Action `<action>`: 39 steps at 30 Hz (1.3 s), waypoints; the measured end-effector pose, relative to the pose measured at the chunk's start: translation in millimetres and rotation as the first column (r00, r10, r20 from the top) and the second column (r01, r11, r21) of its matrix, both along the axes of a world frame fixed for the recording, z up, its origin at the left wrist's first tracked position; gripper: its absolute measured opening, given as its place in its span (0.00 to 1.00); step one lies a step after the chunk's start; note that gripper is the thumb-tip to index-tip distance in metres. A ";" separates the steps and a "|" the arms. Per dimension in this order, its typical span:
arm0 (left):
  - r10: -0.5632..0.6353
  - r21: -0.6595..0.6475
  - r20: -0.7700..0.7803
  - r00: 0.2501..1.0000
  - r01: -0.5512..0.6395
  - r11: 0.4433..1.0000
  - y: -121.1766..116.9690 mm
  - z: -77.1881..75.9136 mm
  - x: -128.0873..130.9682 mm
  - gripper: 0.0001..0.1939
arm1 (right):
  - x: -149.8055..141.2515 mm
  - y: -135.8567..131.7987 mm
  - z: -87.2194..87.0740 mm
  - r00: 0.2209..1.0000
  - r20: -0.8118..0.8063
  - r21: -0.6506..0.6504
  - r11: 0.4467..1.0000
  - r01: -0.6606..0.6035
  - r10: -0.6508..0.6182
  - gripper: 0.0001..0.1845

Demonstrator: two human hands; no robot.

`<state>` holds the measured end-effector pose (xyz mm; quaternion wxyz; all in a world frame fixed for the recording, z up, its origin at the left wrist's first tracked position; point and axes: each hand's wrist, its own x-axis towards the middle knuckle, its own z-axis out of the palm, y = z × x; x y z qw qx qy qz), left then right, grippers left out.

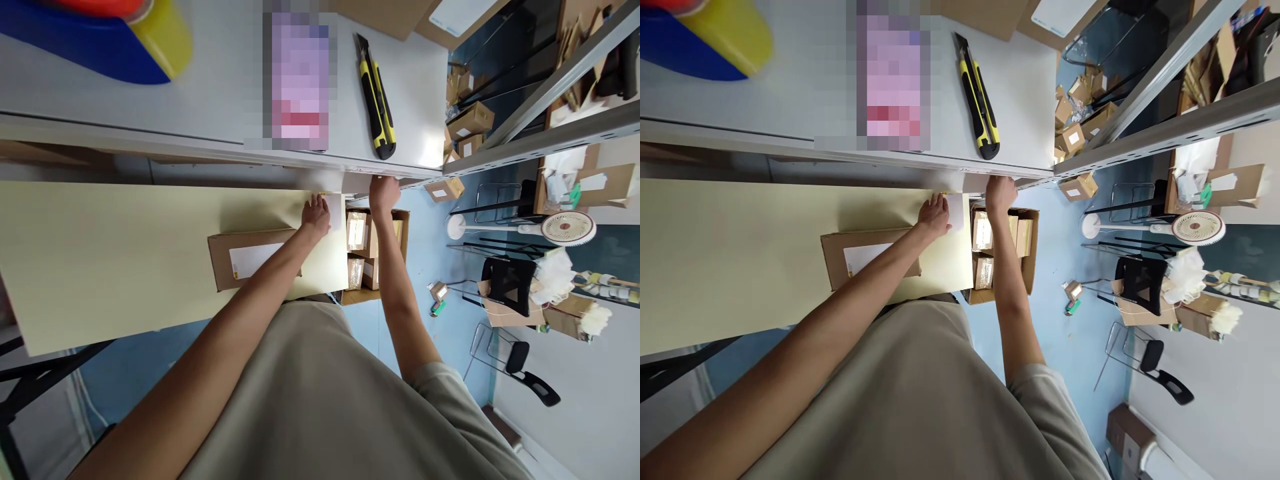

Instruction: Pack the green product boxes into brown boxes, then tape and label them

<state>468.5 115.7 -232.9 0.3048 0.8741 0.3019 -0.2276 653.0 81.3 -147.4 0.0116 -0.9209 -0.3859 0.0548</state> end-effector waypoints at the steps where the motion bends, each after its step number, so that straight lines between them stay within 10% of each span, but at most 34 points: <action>1: 0.010 -0.019 0.001 1.000 -0.010 1.000 -0.2 1.1 -0.3 0.51 | -6.2 -13.2 4.6 0.993 0.014 0.066 0.991 0.115 -0.116 0.27; 7: 0.342 -0.237 0.249 0.906 -0.285 0.929 -7.2 18.7 -38.8 0.47 | -88.3 -93.3 34.0 0.942 -0.332 0.453 0.866 0.211 -0.056 0.27; 12: 0.723 -0.741 0.276 0.633 -0.339 0.580 -48.4 58.5 -141.0 0.29 | -149.2 -139.2 57.5 0.619 -0.781 0.416 0.811 0.411 0.087 0.31; 19: 0.948 -0.875 0.109 0.300 -0.423 0.234 -130.6 134.1 -264.1 0.17 | -185.6 -160.3 73.0 0.439 -0.880 0.365 0.851 0.378 0.182 0.30; 25: 0.970 -0.874 0.192 0.152 -0.422 0.239 -175.7 161.5 -298.0 0.14 | -205.3 -168.3 79.5 0.387 -0.867 0.422 0.876 0.233 0.315 0.26; 39: 0.919 -0.810 0.376 0.116 -0.440 0.388 -245.0 187.4 -330.4 0.14 | -240.1 -198.6 76.0 0.331 -0.869 0.402 0.915 0.041 0.367 0.27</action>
